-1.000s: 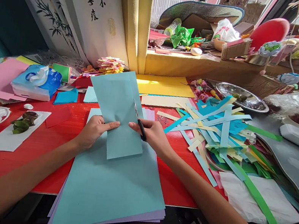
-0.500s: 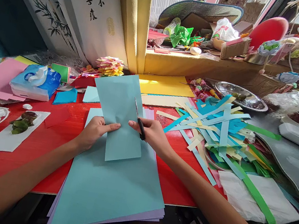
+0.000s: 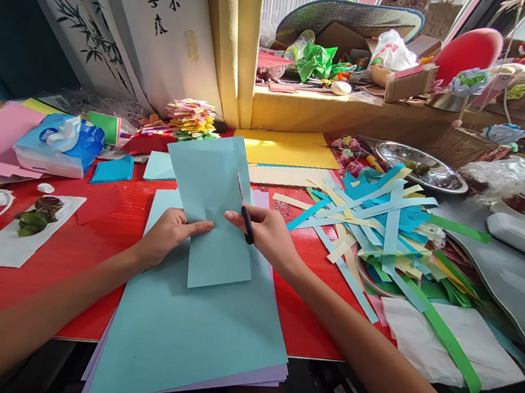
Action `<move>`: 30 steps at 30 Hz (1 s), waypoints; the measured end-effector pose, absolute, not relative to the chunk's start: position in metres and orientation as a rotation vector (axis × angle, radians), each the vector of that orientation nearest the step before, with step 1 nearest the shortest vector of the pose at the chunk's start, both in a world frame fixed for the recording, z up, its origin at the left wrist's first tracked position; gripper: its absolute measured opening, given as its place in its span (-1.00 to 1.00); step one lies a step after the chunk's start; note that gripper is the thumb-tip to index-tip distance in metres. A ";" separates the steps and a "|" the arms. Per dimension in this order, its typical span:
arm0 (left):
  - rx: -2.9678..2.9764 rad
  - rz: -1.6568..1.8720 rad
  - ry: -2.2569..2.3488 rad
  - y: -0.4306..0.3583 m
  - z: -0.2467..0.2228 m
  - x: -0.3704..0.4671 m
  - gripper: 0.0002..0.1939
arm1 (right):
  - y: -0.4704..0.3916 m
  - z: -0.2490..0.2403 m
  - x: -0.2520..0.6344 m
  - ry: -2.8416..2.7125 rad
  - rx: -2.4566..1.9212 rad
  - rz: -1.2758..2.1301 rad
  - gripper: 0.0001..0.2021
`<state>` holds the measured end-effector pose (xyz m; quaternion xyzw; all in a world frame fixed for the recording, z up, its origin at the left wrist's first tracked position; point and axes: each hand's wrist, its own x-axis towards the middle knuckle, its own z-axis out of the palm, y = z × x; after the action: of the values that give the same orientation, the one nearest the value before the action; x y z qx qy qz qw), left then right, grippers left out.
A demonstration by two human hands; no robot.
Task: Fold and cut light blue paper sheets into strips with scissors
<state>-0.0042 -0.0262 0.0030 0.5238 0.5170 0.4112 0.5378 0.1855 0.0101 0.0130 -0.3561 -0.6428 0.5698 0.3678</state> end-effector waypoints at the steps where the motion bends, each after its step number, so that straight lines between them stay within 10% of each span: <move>1: 1.246 0.979 1.229 -0.026 0.003 -0.004 -0.69 | 0.010 0.013 0.186 -1.653 -0.909 1.463 -0.60; 30: 1.270 0.878 1.216 -0.029 -0.001 0.000 -0.61 | 0.008 0.021 0.189 -1.717 -0.892 1.248 -0.59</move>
<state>0.0004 -0.0293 -0.0008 0.5374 0.5148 0.3718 0.5549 0.1891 0.0077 0.0205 -0.3540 -0.6809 0.4949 0.4075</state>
